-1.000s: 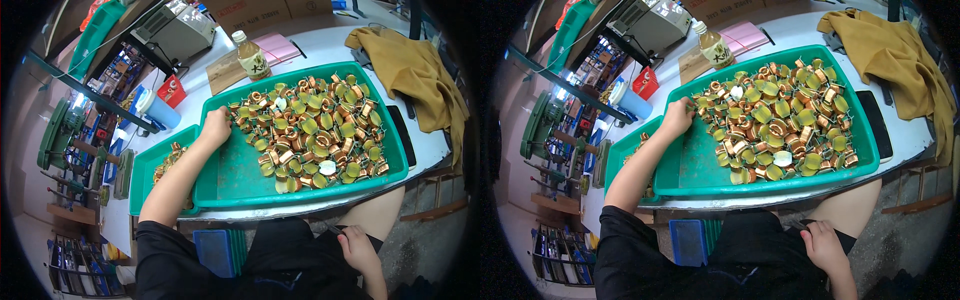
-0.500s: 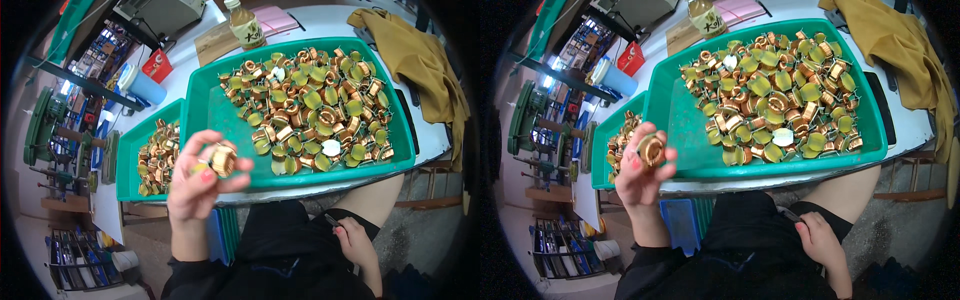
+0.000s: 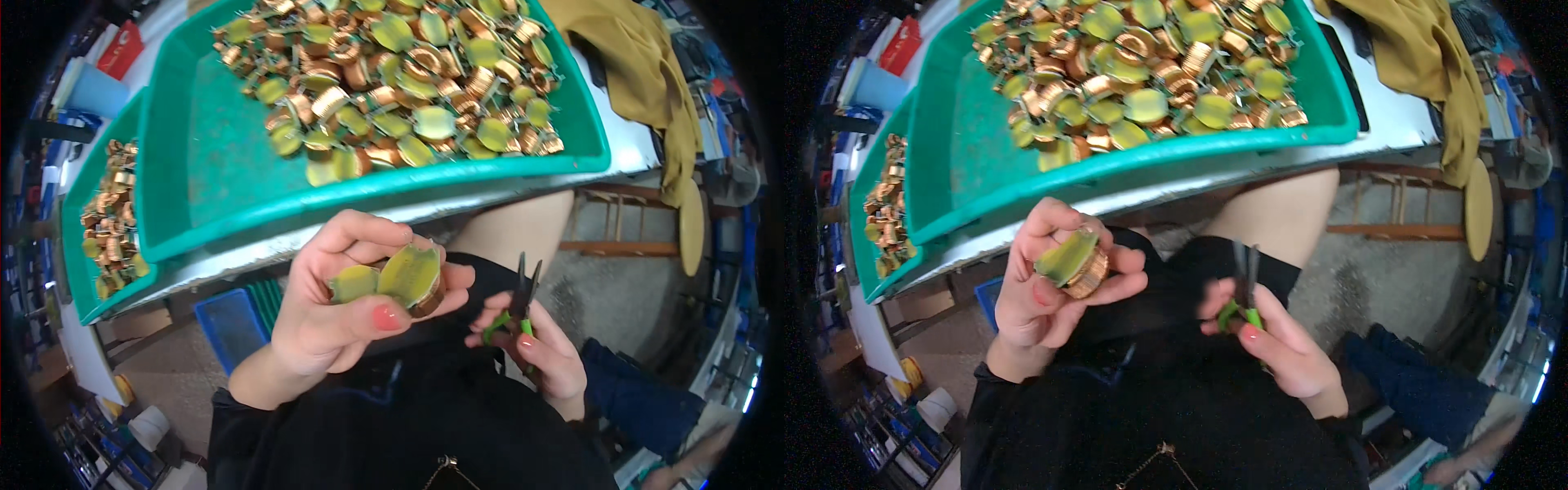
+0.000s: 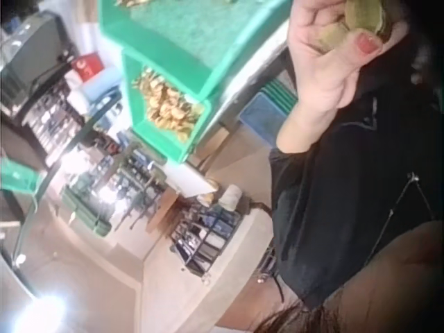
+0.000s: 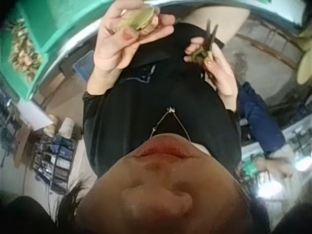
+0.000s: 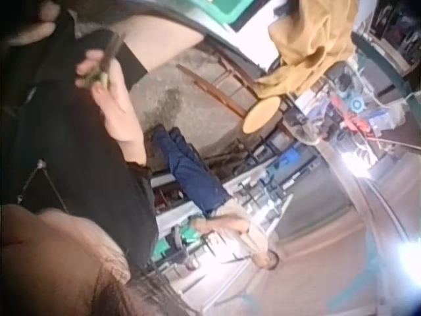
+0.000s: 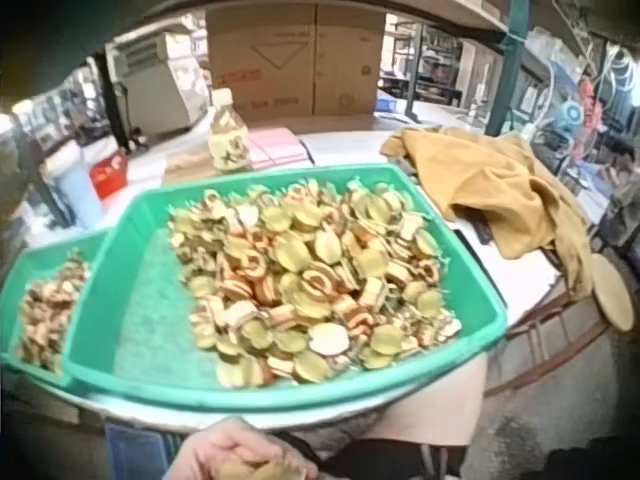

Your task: Trimming excess material from small gold-colored metal components using scissors.

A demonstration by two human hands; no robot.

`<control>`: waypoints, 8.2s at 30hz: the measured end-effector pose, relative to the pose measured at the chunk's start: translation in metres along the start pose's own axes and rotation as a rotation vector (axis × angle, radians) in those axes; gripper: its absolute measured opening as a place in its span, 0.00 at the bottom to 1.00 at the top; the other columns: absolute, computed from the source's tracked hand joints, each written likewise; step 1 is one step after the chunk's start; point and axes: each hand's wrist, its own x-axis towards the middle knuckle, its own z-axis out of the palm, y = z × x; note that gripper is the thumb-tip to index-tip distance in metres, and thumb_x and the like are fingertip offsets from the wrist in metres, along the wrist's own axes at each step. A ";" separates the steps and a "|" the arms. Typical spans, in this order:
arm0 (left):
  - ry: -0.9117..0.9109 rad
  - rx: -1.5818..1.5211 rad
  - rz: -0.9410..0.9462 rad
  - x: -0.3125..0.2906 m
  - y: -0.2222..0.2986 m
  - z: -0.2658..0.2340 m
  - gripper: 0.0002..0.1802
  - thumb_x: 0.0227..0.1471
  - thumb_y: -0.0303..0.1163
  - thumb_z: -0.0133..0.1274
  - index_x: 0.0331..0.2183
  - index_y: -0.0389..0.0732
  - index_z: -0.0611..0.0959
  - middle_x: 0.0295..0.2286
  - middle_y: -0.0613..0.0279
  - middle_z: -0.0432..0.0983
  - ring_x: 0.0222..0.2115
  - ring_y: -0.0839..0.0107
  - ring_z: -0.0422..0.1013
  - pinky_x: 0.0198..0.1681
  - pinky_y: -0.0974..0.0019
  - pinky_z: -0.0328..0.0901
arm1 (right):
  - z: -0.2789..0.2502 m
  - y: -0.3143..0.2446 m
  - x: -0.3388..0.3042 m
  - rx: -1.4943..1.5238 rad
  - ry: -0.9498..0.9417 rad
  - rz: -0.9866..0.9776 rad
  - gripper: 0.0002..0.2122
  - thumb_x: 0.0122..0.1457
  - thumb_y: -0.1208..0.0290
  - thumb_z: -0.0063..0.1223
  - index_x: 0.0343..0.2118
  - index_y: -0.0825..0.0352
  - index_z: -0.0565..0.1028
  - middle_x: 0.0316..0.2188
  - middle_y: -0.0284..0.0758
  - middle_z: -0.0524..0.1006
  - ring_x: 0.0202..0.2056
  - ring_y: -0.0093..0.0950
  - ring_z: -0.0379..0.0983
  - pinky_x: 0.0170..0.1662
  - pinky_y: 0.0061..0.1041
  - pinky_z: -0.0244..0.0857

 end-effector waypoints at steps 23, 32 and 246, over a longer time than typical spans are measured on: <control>-0.099 0.608 0.227 0.008 -0.029 -0.031 0.32 0.29 0.11 0.60 0.43 0.35 0.74 0.42 0.45 0.72 0.40 0.56 0.72 0.40 0.61 0.70 | 0.017 -0.013 0.032 -1.524 0.252 -0.727 0.12 0.52 0.64 0.52 0.31 0.70 0.70 0.28 0.38 0.68 0.28 0.33 0.61 0.34 0.27 0.58; -0.053 0.611 0.173 0.006 -0.029 -0.027 0.28 0.27 0.12 0.63 0.37 0.37 0.79 0.39 0.47 0.74 0.41 0.57 0.72 0.45 0.61 0.66 | 0.015 -0.015 0.034 -1.611 0.194 -0.770 0.14 0.54 0.60 0.51 0.28 0.69 0.69 0.24 0.36 0.66 0.24 0.31 0.59 0.31 0.26 0.58; 0.052 0.888 0.409 -0.008 -0.036 -0.039 0.28 0.27 0.16 0.67 0.37 0.38 0.78 0.36 0.52 0.76 0.33 0.63 0.75 0.38 0.65 0.70 | 0.009 -0.022 0.065 -1.813 0.045 -0.863 0.10 0.55 0.65 0.50 0.25 0.67 0.68 0.21 0.36 0.65 0.21 0.32 0.59 0.26 0.32 0.56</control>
